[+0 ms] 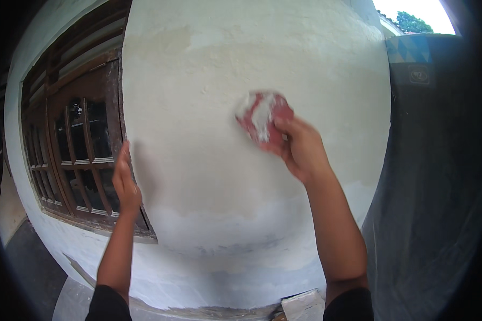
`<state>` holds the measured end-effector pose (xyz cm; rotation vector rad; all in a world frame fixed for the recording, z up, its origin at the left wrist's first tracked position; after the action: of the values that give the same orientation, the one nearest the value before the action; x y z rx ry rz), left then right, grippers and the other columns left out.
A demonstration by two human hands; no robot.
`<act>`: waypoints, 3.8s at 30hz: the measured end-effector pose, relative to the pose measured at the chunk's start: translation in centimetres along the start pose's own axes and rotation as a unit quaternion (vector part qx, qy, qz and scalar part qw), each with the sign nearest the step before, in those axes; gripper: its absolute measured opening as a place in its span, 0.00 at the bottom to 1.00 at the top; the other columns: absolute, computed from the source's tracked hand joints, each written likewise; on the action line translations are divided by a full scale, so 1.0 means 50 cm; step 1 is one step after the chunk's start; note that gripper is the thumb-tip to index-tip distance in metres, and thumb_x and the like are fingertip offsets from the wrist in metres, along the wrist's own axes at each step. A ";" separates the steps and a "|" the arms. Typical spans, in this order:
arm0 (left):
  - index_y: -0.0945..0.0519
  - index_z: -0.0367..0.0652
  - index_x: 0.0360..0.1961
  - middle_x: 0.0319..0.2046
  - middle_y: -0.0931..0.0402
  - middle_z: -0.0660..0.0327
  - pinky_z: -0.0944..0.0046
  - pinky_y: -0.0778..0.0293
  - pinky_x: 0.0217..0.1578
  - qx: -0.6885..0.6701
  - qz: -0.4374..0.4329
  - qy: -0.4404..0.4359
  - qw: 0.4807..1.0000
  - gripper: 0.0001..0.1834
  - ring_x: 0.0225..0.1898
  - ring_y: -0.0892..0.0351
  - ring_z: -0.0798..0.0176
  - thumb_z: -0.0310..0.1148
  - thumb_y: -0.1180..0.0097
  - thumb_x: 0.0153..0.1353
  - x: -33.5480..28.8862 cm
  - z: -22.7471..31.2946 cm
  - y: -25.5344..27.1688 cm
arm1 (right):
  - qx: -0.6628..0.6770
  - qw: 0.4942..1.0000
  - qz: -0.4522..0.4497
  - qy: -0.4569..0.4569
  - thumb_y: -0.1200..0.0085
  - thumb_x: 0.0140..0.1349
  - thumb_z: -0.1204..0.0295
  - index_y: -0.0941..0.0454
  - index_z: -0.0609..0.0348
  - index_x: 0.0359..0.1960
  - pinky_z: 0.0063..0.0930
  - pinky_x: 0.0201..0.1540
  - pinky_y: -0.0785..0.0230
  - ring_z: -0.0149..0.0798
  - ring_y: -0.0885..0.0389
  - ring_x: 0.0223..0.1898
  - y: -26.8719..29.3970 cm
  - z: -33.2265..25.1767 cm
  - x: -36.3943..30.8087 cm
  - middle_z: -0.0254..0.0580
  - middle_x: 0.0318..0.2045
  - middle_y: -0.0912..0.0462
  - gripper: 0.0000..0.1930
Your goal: The person applies wall putty to a window frame with a putty knife, smoothing it around the edges.
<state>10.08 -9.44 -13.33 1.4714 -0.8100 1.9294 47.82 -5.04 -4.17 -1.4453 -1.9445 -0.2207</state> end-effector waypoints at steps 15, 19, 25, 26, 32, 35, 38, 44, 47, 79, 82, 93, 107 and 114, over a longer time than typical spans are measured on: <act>0.36 0.37 0.71 0.70 0.35 0.48 0.55 0.45 0.72 0.179 0.045 -0.154 0.971 0.25 0.72 0.39 0.46 0.33 0.65 0.76 0.329 -0.186 0.023 | -0.783 0.291 0.082 0.543 0.54 0.69 0.73 0.37 0.70 0.66 0.52 0.65 0.31 0.54 0.29 0.66 -0.319 -0.036 0.267 0.62 0.64 0.29 0.25; 0.34 0.36 0.70 0.69 0.34 0.48 0.54 0.44 0.72 0.192 0.043 -0.177 0.964 0.26 0.72 0.38 0.46 0.26 0.64 0.71 0.325 -0.176 0.021 | -0.820 0.251 0.063 0.511 0.55 0.69 0.72 0.36 0.70 0.66 0.57 0.65 0.33 0.54 0.28 0.66 -0.297 -0.019 0.226 0.62 0.65 0.29 0.25; 0.34 0.35 0.70 0.68 0.33 0.46 0.53 0.44 0.72 0.197 0.046 -0.183 0.962 0.26 0.71 0.38 0.45 0.26 0.63 0.71 0.319 -0.178 0.022 | -0.777 0.293 0.019 0.557 0.53 0.68 0.74 0.33 0.69 0.64 0.46 0.64 0.29 0.52 0.24 0.63 -0.263 -0.019 0.141 0.61 0.60 0.24 0.23; 0.34 0.35 0.70 0.68 0.33 0.46 0.53 0.44 0.72 0.199 0.047 -0.182 0.962 0.26 0.71 0.38 0.45 0.26 0.63 0.71 0.318 -0.175 0.020 | -0.739 0.334 0.035 0.584 0.53 0.68 0.75 0.31 0.68 0.61 0.44 0.60 0.26 0.52 0.20 0.58 -0.265 -0.041 0.132 0.60 0.56 0.21 0.21; 0.34 0.35 0.70 0.68 0.33 0.44 0.52 0.44 0.71 0.210 0.042 -0.182 0.960 0.26 0.71 0.37 0.43 0.27 0.63 0.71 0.317 -0.171 0.011 | -0.507 0.706 0.113 0.482 0.51 0.68 0.73 0.27 0.67 0.47 0.42 0.36 0.24 0.46 0.15 0.30 -0.261 -0.185 0.216 0.52 0.36 0.15 0.11; 0.34 0.35 0.70 0.67 0.33 0.44 0.52 0.44 0.71 0.207 0.038 -0.180 0.961 0.26 0.71 0.37 0.43 0.28 0.63 0.72 0.318 -0.172 0.011 | -0.390 0.839 0.041 0.377 0.46 0.68 0.69 0.23 0.70 0.48 0.34 0.36 0.24 0.37 0.19 0.27 -0.256 -0.196 0.298 0.48 0.35 0.15 0.15; 0.34 0.35 0.70 0.67 0.33 0.44 0.52 0.45 0.72 0.210 0.039 -0.182 0.960 0.26 0.71 0.36 0.43 0.28 0.63 0.72 0.317 -0.172 0.015 | -0.346 0.890 -0.028 0.294 0.42 0.66 0.67 0.21 0.72 0.51 0.32 0.36 0.25 0.34 0.22 0.28 -0.262 -0.182 0.343 0.45 0.35 0.16 0.19; 0.33 0.35 0.69 0.67 0.32 0.44 0.51 0.45 0.72 0.216 0.043 -0.194 0.956 0.26 0.70 0.36 0.44 0.28 0.63 0.72 0.316 -0.170 0.017 | -0.389 0.884 0.084 0.247 0.41 0.66 0.67 0.20 0.69 0.50 0.23 0.33 0.33 0.27 0.28 0.28 -0.162 -0.205 0.340 0.36 0.32 0.18 0.18; 0.33 0.35 0.69 0.67 0.32 0.44 0.51 0.45 0.72 0.225 0.044 -0.192 0.954 0.26 0.70 0.35 0.44 0.28 0.63 0.72 0.317 -0.170 0.011 | -0.358 0.870 0.089 0.327 0.44 0.65 0.69 0.21 0.72 0.49 0.30 0.33 0.27 0.36 0.20 0.27 -0.146 -0.249 0.301 0.45 0.32 0.14 0.17; 0.33 0.38 0.70 0.68 0.33 0.47 0.52 0.45 0.72 0.232 0.037 -0.193 0.953 0.28 0.71 0.37 0.45 0.25 0.63 0.69 0.319 -0.171 0.006 | -0.388 0.851 0.074 0.346 0.42 0.67 0.68 0.20 0.67 0.51 0.38 0.39 0.23 0.42 0.14 0.28 -0.305 -0.221 0.298 0.51 0.34 0.14 0.16; 0.32 0.35 0.68 0.66 0.31 0.45 0.50 0.46 0.73 0.227 0.041 -0.195 0.953 0.27 0.70 0.35 0.45 0.25 0.62 0.68 0.318 -0.166 0.010 | -0.436 0.848 0.063 0.294 0.41 0.68 0.66 0.24 0.76 0.54 0.27 0.36 0.21 0.36 0.15 0.30 -0.284 -0.198 0.369 0.49 0.38 0.14 0.22; 0.33 0.37 0.70 0.68 0.33 0.46 0.52 0.45 0.72 0.244 0.036 -0.192 0.950 0.28 0.71 0.37 0.45 0.26 0.63 0.69 0.317 -0.174 0.015 | -0.309 0.911 0.043 0.271 0.41 0.67 0.68 0.22 0.73 0.52 0.24 0.35 0.23 0.29 0.20 0.32 -0.260 -0.189 0.345 0.39 0.35 0.17 0.19; 0.32 0.36 0.69 0.68 0.33 0.46 0.52 0.45 0.72 0.248 0.039 -0.189 0.949 0.27 0.71 0.37 0.46 0.25 0.63 0.68 0.318 -0.173 0.008 | -0.348 0.886 0.067 0.300 0.39 0.65 0.65 0.21 0.72 0.50 0.26 0.36 0.25 0.30 0.20 0.32 -0.254 -0.201 0.346 0.40 0.36 0.16 0.20; 0.32 0.37 0.69 0.68 0.32 0.47 0.52 0.45 0.72 0.247 0.035 -0.193 0.949 0.27 0.71 0.37 0.46 0.26 0.63 0.68 0.315 -0.180 0.014 | -0.402 0.836 0.196 0.318 0.37 0.63 0.66 0.20 0.73 0.50 0.27 0.31 0.24 0.32 0.19 0.25 -0.163 -0.214 0.347 0.45 0.34 0.14 0.21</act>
<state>0.35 -1.82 0.00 2.1968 -0.5593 2.0201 42.67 -0.05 16.59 -1.9045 -0.9801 -1.2642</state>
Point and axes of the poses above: each hand's wrist, its own x-axis towards the middle knuckle, its own y-axis out of the back of the hand, z = x × y, the point moved 6 cm from there along x, towards the middle knuckle
